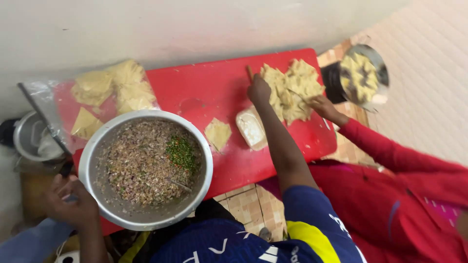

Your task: Scraping chopped chilies into a bowl, stirring the meat mixture, and filling pastry sheets to make samosas

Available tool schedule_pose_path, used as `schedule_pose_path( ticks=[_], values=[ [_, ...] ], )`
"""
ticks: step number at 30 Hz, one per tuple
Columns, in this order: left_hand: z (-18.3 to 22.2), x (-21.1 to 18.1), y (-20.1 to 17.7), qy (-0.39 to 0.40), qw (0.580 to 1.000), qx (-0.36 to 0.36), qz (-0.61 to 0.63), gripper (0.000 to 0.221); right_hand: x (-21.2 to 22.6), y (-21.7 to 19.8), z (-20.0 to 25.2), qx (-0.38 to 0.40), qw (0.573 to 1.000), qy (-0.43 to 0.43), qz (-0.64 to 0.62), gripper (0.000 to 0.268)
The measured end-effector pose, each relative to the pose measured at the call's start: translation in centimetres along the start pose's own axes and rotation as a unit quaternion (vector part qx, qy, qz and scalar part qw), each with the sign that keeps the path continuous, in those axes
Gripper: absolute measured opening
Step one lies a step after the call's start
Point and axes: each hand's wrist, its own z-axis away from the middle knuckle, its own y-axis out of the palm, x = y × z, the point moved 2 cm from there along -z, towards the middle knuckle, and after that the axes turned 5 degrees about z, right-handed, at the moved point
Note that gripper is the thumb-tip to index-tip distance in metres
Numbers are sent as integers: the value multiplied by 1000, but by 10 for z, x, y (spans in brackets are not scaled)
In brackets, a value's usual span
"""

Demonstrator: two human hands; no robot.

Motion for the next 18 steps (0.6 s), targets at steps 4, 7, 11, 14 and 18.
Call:
schedule_pose_path(
  ticks=[4, 7, 11, 14, 18],
  values=[
    [27, -59, -30, 24, 999, 24, 28, 33, -35, 94, -62, -75, 987, -47, 134, 32],
    [46, -84, -23, -5, 998, 66, -14, 31, -12, 72, -74, -63, 973, -46, 218, 64],
    [44, -106, -33, -47, 996, 77, 3, 26, -13, 19, -47, -93, 990, -25, 102, 28],
    [54, -70, -26, -34, 993, 91, 65, 37, -41, -14, -51, -243, 949, -130, 156, 28],
    [13, -123, -9, -254, 892, 327, 183, 55, -18, -150, 49, -298, 933, -190, -74, 13]
  ],
)
